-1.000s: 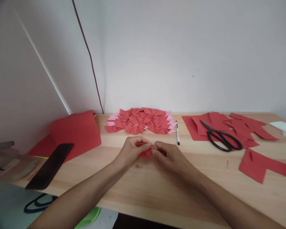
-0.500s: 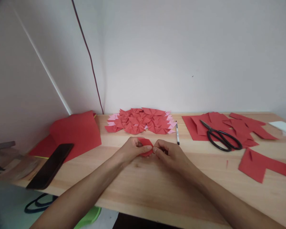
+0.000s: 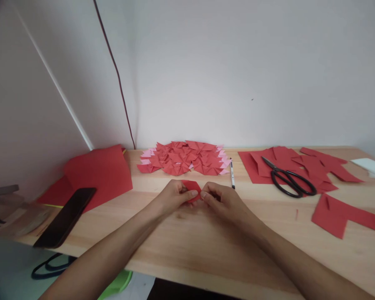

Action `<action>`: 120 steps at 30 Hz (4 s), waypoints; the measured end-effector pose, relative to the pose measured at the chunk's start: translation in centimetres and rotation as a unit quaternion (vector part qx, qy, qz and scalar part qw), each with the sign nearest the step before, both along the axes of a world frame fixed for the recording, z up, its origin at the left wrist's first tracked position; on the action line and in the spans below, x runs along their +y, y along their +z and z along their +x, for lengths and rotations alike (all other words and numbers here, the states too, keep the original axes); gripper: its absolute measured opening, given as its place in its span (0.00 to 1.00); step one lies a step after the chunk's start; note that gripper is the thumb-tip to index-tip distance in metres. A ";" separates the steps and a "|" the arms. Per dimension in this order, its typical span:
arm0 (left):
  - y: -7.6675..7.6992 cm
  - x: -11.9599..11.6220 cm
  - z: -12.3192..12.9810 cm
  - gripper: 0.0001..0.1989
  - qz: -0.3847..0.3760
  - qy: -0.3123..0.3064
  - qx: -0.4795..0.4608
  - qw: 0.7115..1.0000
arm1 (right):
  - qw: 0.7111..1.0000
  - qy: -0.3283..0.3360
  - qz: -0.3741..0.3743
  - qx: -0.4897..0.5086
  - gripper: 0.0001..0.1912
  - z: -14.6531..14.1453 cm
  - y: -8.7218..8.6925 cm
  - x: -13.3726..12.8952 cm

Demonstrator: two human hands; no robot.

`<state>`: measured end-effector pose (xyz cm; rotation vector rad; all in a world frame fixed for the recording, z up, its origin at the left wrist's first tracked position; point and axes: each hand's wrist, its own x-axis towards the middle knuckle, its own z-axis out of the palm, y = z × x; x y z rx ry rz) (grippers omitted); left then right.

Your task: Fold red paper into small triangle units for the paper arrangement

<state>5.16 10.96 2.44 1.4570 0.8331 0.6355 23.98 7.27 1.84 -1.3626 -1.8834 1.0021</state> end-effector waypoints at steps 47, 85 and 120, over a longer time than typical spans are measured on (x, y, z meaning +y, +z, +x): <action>0.2 -0.5 0.1 0.11 0.033 -0.008 0.055 0.998 | 0.999 0.015 0.035 -0.027 0.19 0.0 -0.3 0.1; 0.2 0.1 0.1 0.17 0.038 0.031 -0.036 0.998 | 0.998 0.064 -0.004 0.011 0.19 0.1 -0.6 0.2; -0.4 0.3 0.2 0.16 0.021 0.053 -0.032 0.998 | 0.998 0.055 0.013 -0.020 0.16 0.2 -0.2 0.4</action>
